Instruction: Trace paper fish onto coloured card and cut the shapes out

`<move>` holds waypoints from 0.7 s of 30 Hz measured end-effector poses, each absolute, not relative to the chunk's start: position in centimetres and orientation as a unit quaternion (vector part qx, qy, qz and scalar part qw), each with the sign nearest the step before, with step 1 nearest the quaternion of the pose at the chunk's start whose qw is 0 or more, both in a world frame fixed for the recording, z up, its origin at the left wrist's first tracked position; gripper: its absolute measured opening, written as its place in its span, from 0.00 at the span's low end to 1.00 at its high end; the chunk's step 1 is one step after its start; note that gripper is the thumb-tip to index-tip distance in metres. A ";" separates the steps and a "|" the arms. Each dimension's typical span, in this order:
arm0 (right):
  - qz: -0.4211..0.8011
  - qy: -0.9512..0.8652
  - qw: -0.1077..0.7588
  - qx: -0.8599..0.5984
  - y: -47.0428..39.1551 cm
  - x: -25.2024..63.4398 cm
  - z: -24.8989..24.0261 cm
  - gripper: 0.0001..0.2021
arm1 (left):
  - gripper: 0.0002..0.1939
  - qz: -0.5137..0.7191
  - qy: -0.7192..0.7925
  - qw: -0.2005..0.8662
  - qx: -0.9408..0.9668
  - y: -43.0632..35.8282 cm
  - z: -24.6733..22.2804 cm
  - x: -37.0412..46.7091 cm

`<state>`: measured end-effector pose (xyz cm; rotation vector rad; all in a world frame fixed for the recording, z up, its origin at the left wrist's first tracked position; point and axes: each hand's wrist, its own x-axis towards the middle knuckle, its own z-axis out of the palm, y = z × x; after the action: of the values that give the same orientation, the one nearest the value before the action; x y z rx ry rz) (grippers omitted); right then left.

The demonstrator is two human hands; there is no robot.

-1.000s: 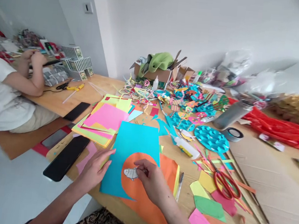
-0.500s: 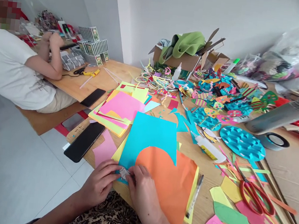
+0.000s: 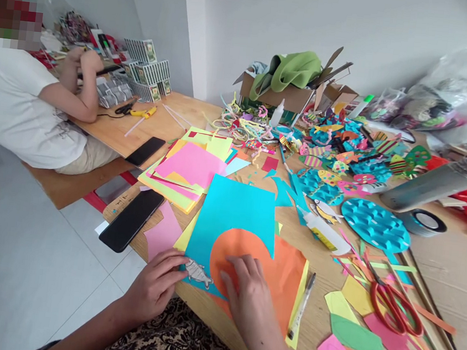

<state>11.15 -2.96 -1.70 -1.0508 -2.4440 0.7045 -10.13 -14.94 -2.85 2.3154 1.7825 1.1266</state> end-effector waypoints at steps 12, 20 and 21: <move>0.037 -0.842 0.092 -0.530 9.5 12.1 -1.0 0.18 | 0.17 0.265 0.599 -0.017 0.755 -14.7 -3.5 -9.7; 0.029 -0.839 0.022 -0.542 17.0 8.9 1.1 0.23 | 0.16 0.266 0.586 -0.055 0.764 -14.4 -4.0 -9.7; 0.032 -0.849 0.011 -0.527 17.5 8.3 1.3 0.22 | 0.17 0.268 0.582 -0.062 0.765 -14.3 -4.1 -9.7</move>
<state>8.33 17.53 1.27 -1.6446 -2.6497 0.0993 -9.73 -14.33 -4.12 2.5043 1.9037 0.8765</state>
